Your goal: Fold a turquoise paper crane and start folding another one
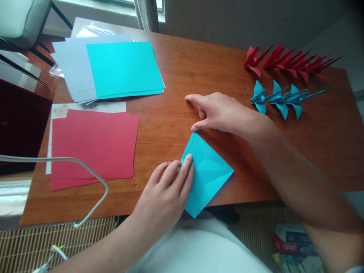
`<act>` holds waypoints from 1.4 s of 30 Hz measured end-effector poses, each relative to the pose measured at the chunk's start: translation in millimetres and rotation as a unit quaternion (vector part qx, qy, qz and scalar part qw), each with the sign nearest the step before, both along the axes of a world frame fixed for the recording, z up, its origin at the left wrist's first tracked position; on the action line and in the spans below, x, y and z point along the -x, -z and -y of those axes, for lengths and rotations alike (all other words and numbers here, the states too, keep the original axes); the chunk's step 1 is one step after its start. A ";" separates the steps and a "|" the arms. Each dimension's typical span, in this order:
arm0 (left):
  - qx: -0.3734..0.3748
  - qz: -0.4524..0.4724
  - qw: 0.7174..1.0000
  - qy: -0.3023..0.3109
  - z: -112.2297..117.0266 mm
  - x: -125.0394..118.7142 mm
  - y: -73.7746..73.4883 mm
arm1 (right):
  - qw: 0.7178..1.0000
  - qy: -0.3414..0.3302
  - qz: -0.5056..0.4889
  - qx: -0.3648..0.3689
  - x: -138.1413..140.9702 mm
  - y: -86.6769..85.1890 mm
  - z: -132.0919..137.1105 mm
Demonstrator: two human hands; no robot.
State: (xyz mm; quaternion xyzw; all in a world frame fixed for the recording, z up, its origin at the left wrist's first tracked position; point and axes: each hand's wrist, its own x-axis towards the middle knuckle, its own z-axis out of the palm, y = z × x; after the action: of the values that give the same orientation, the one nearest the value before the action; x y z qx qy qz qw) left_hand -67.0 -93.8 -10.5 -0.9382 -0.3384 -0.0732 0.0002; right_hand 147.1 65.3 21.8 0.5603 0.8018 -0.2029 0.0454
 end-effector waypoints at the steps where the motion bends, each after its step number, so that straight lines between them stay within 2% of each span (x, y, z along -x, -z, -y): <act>1: 0.002 0.003 1.000 -0.001 0.0 0.3 0.3 | 1.000 -0.004 -0.012 0.006 -2.6 1.6 -2.5; 7: 0.013 0.023 1.000 -0.013 2.3 1.0 5.5 | 0.995 -0.034 -0.089 0.026 -13.3 8.0 -0.8; 12: 0.008 0.018 0.999 -0.028 6.6 -0.5 7.1 | 0.999 -0.037 0.006 -0.026 3.0 1.2 31.2; 17: -0.006 0.011 1.000 -0.024 6.6 -0.9 5.1 | 0.998 -0.030 0.047 -0.036 17.5 -5.0 49.9; 29: -0.019 0.009 1.000 -0.016 3.1 -3.2 0.0 | 0.995 -0.053 0.073 -0.029 40.8 -14.3 57.4; 37: -0.008 0.012 1.000 -0.016 2.1 -2.1 0.4 | 0.996 -0.048 0.072 -0.032 40.9 -10.9 57.3; 42: 0.001 0.012 1.000 -0.017 4.0 -0.4 3.1 | 0.996 -0.043 0.066 -0.029 29.3 -7.8 48.1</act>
State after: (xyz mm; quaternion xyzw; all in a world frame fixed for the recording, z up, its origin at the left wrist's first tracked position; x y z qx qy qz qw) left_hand -66.6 -97.8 -13.6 -0.9312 -0.3547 -0.0845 -0.0032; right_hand 117.7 17.3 29.6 0.5386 0.8259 -0.1398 0.0909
